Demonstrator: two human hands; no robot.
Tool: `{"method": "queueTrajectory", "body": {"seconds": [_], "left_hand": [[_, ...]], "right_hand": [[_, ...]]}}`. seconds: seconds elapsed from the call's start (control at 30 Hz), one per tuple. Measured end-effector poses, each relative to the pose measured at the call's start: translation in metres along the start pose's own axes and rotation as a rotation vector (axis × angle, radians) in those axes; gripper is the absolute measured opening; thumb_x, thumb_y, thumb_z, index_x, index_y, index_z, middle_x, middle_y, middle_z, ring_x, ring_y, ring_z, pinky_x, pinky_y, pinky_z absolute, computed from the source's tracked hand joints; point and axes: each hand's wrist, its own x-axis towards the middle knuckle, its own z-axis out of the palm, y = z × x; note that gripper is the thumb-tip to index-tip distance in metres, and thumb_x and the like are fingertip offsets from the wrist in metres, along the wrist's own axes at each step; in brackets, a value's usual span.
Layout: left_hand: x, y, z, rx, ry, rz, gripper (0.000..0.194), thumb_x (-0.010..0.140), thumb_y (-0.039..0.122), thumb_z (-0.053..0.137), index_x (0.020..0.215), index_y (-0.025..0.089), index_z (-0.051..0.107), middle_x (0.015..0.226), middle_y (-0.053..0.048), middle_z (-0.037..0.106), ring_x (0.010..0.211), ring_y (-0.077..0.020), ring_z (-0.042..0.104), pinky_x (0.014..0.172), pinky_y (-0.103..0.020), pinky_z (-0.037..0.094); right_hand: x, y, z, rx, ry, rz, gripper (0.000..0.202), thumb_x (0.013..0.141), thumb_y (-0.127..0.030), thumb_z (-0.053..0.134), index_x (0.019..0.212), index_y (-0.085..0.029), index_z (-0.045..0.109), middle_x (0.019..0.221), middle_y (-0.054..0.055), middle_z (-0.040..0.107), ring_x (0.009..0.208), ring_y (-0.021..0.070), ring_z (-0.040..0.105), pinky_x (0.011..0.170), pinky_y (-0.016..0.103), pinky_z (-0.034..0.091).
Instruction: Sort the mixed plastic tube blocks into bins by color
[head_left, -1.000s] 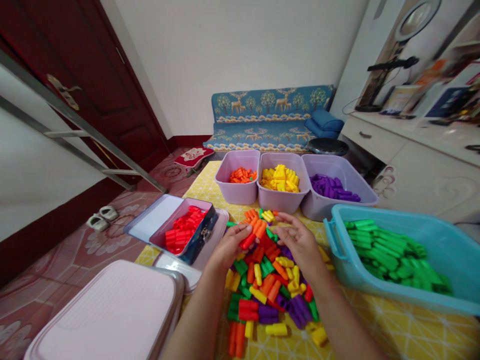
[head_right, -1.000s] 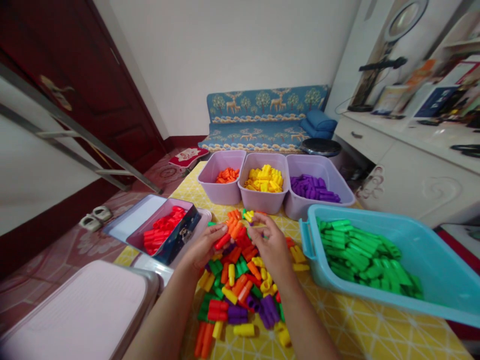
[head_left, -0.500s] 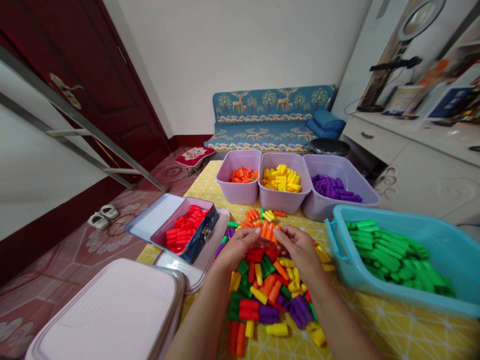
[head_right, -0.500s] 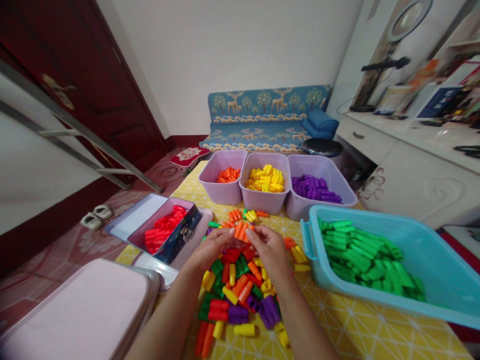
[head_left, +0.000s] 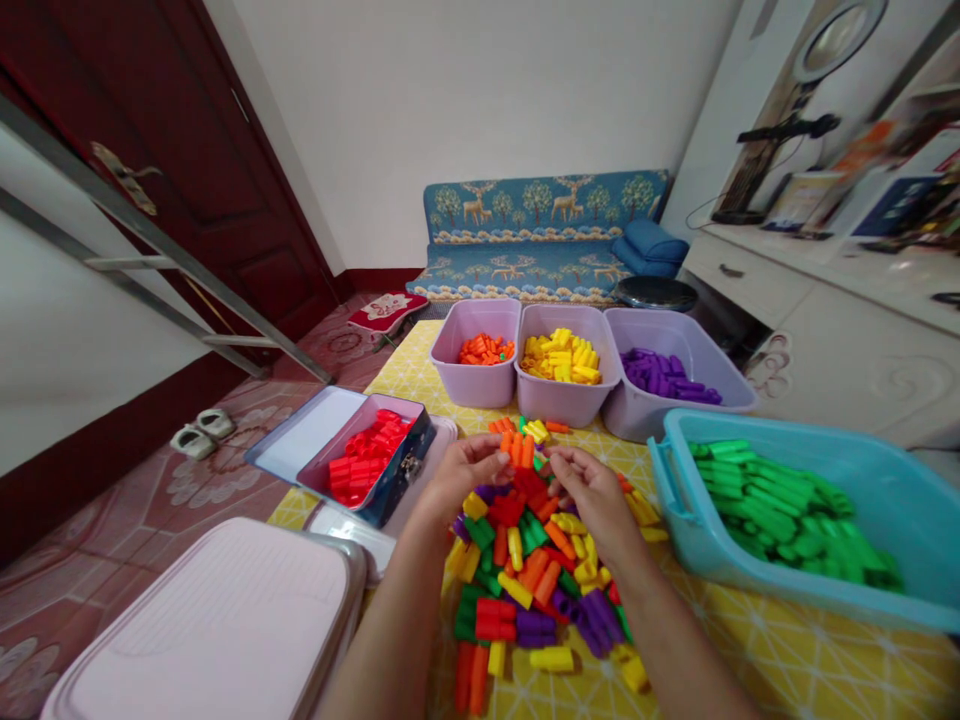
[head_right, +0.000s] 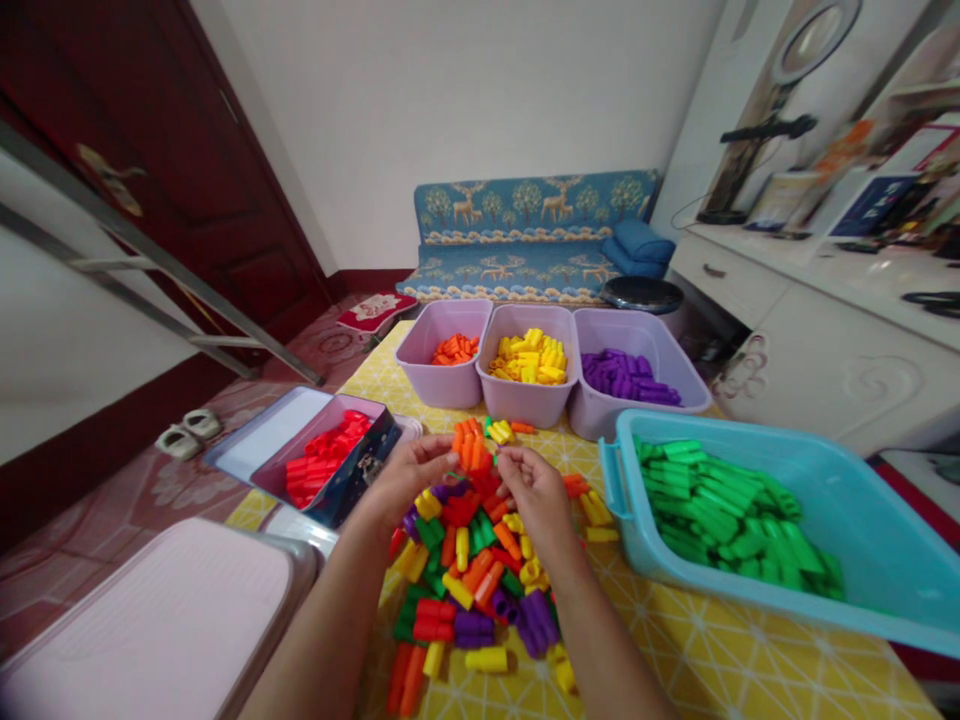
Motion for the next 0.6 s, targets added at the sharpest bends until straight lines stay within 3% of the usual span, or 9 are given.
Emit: {"method": "queueTrajectory", "body": {"seconds": [0.2, 0.27, 0.33, 0.4, 0.47, 0.6], "left_hand": [[0.037, 0.048, -0.01, -0.086, 0.225, 0.221, 0.037, 0.06, 0.021, 0.082, 0.094, 0.01, 0.07, 0.084, -0.008, 0.074, 0.068, -0.0138, 0.068, 0.074, -0.028, 0.056], [0.049, 0.063, -0.004, -0.086, 0.294, 0.315, 0.038, 0.067, 0.019, 0.076, 0.103, 0.009, 0.068, 0.102, -0.012, 0.072, 0.086, -0.0178, 0.07, 0.087, -0.032, 0.053], [0.055, 0.071, 0.004, -0.046, 0.31, 0.42, 0.048, 0.072, 0.017, 0.072, 0.118, 0.013, 0.062, 0.127, -0.014, 0.062, 0.11, -0.0212, 0.063, 0.099, -0.033, 0.046], [0.054, 0.069, 0.011, 0.033, 0.276, 0.527, 0.059, 0.074, 0.017, 0.07, 0.13, 0.019, 0.053, 0.144, -0.01, 0.048, 0.127, -0.0221, 0.051, 0.104, -0.032, 0.041], [0.045, 0.058, 0.013, 0.154, 0.212, 0.583, 0.06, 0.076, 0.021, 0.068, 0.134, 0.022, 0.051, 0.146, -0.009, 0.045, 0.13, -0.0227, 0.048, 0.105, -0.032, 0.04], [0.017, 0.027, 0.004, 0.579, 0.054, 0.406, 0.039, 0.082, 0.034, 0.061, 0.115, 0.014, 0.066, 0.116, -0.013, 0.068, 0.106, -0.024, 0.064, 0.094, -0.035, 0.048]], "right_hand": [[-0.001, 0.002, -0.001, -0.042, -0.037, 0.021, 0.041, 0.074, -0.054, 0.064, 0.089, -0.016, 0.067, 0.077, 0.004, 0.068, 0.061, 0.0144, 0.057, 0.05, 0.023, 0.043], [0.0, 0.004, -0.001, -0.041, -0.03, 0.008, 0.041, 0.074, -0.054, 0.064, 0.089, -0.016, 0.067, 0.077, 0.004, 0.068, 0.061, 0.0147, 0.057, 0.05, 0.023, 0.043], [0.001, 0.007, -0.001, -0.036, -0.018, -0.002, 0.042, 0.074, -0.054, 0.064, 0.09, -0.016, 0.066, 0.076, 0.004, 0.067, 0.061, 0.0151, 0.057, 0.05, 0.024, 0.043], [0.002, 0.009, -0.002, -0.034, -0.011, -0.009, 0.041, 0.075, -0.054, 0.063, 0.091, -0.016, 0.066, 0.075, 0.003, 0.066, 0.061, 0.0155, 0.058, 0.051, 0.025, 0.044], [0.004, 0.012, -0.004, -0.048, -0.004, -0.029, 0.039, 0.077, -0.053, 0.062, 0.09, -0.017, 0.066, 0.074, 0.003, 0.066, 0.061, 0.0158, 0.059, 0.051, 0.025, 0.045], [0.008, 0.016, -0.01, -0.145, -0.018, -0.093, 0.032, 0.081, -0.047, 0.059, 0.093, -0.018, 0.066, 0.079, 0.004, 0.069, 0.064, 0.0171, 0.062, 0.057, 0.028, 0.049]]}}
